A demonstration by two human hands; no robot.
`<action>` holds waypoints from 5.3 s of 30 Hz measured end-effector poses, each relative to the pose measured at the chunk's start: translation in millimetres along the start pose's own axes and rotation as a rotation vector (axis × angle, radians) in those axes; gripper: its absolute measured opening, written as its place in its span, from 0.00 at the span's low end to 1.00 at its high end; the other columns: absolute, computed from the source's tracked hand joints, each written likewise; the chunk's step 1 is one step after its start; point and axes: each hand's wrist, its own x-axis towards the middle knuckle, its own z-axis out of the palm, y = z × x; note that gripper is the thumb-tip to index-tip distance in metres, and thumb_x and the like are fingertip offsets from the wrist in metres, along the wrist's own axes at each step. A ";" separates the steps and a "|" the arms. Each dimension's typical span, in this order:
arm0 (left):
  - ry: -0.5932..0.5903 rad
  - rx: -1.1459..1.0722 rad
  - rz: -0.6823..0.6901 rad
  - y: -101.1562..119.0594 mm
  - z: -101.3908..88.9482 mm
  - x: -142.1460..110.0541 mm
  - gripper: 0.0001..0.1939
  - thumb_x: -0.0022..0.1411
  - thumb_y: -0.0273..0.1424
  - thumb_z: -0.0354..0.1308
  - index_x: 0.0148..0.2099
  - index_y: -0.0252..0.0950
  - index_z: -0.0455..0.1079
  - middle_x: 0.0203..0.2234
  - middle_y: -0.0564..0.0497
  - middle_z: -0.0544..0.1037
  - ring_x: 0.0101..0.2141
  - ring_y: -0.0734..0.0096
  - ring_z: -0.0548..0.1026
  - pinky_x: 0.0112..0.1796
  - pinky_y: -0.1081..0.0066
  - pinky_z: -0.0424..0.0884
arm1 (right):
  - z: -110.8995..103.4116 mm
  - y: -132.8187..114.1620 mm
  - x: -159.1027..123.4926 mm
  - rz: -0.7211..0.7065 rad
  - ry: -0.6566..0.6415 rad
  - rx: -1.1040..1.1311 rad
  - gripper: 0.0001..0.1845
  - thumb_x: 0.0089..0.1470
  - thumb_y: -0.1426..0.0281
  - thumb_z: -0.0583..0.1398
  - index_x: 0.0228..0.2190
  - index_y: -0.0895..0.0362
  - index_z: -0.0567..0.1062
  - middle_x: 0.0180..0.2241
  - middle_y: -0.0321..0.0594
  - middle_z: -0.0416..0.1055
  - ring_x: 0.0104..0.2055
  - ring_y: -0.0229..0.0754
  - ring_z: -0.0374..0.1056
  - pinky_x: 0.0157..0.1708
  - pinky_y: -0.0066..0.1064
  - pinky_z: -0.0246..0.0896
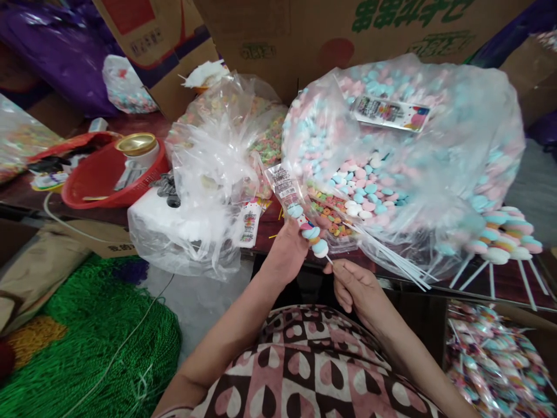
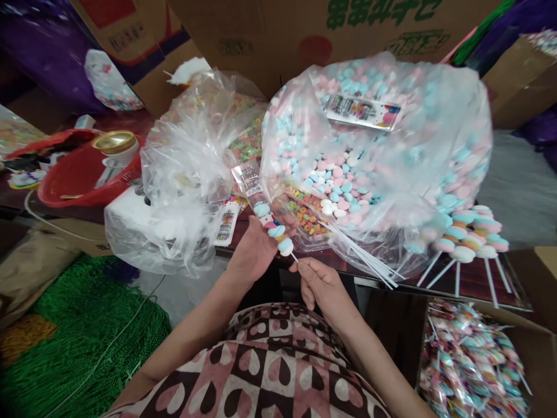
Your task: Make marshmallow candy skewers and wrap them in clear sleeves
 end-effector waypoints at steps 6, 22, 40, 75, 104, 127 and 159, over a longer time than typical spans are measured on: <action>0.079 -0.044 0.064 11.6 -8.6 8.0 0.11 0.60 0.40 0.63 0.42 0.40 0.73 0.31 0.51 0.80 0.42 0.61 0.79 0.44 0.61 0.73 | -3.3 6.8 -1.5 -0.023 0.004 -0.084 0.19 0.57 0.53 0.59 0.37 0.57 0.71 0.14 0.25 0.58 0.14 0.30 0.51 0.18 0.25 0.44; 0.125 -0.071 -0.010 6.2 -2.6 5.9 0.14 0.61 0.45 0.60 0.39 0.39 0.71 0.31 0.51 0.79 0.37 0.65 0.80 0.40 0.64 0.75 | -5.3 6.2 -4.1 0.017 -0.025 -0.059 0.21 0.55 0.50 0.60 0.33 0.58 0.71 0.13 0.22 0.51 0.12 0.28 0.45 0.15 0.24 0.39; 0.191 -0.166 0.025 2.9 -1.5 8.8 0.15 0.66 0.43 0.55 0.35 0.36 0.70 0.28 0.51 0.78 0.35 0.67 0.80 0.42 0.65 0.74 | -6.4 6.3 -8.4 -0.262 0.113 -0.522 0.20 0.59 0.53 0.56 0.33 0.57 0.76 0.13 0.28 0.57 0.15 0.33 0.54 0.18 0.27 0.47; 0.067 -0.068 -0.101 -16.9 -1.9 -7.3 0.16 0.58 0.39 0.65 0.46 0.38 0.72 0.33 0.49 0.79 0.42 0.62 0.79 0.47 0.62 0.72 | 0.1 12.2 -5.7 -0.170 0.154 -0.324 0.21 0.57 0.52 0.58 0.38 0.57 0.77 0.15 0.28 0.57 0.17 0.34 0.54 0.19 0.27 0.49; 0.079 0.020 -0.088 -17.1 7.0 -10.5 0.17 0.59 0.46 0.62 0.41 0.38 0.72 0.27 0.50 0.77 0.39 0.63 0.79 0.45 0.62 0.74 | 1.0 11.5 -4.3 0.017 0.005 0.150 0.15 0.55 0.58 0.64 0.31 0.58 0.73 0.11 0.22 0.50 0.13 0.27 0.39 0.16 0.26 0.30; 0.031 -0.001 -0.254 -28.6 -2.2 -18.7 0.18 0.53 0.39 0.69 0.41 0.34 0.71 0.28 0.54 0.74 0.26 0.76 0.73 0.27 0.74 0.71 | -2.3 -25.6 21.8 -0.687 0.332 -0.639 0.04 0.56 0.67 0.62 0.32 0.54 0.77 0.29 0.37 0.73 0.25 0.37 0.69 0.26 0.31 0.67; 0.075 0.311 -0.222 -39.3 -2.6 -17.8 0.30 0.54 0.35 0.64 0.58 0.36 0.65 0.26 0.58 0.71 0.20 0.82 0.67 0.22 0.77 0.66 | -14.1 -7.5 20.7 -0.689 0.427 -0.764 0.05 0.57 0.69 0.58 0.34 0.55 0.75 0.29 0.37 0.75 0.27 0.38 0.70 0.29 0.31 0.67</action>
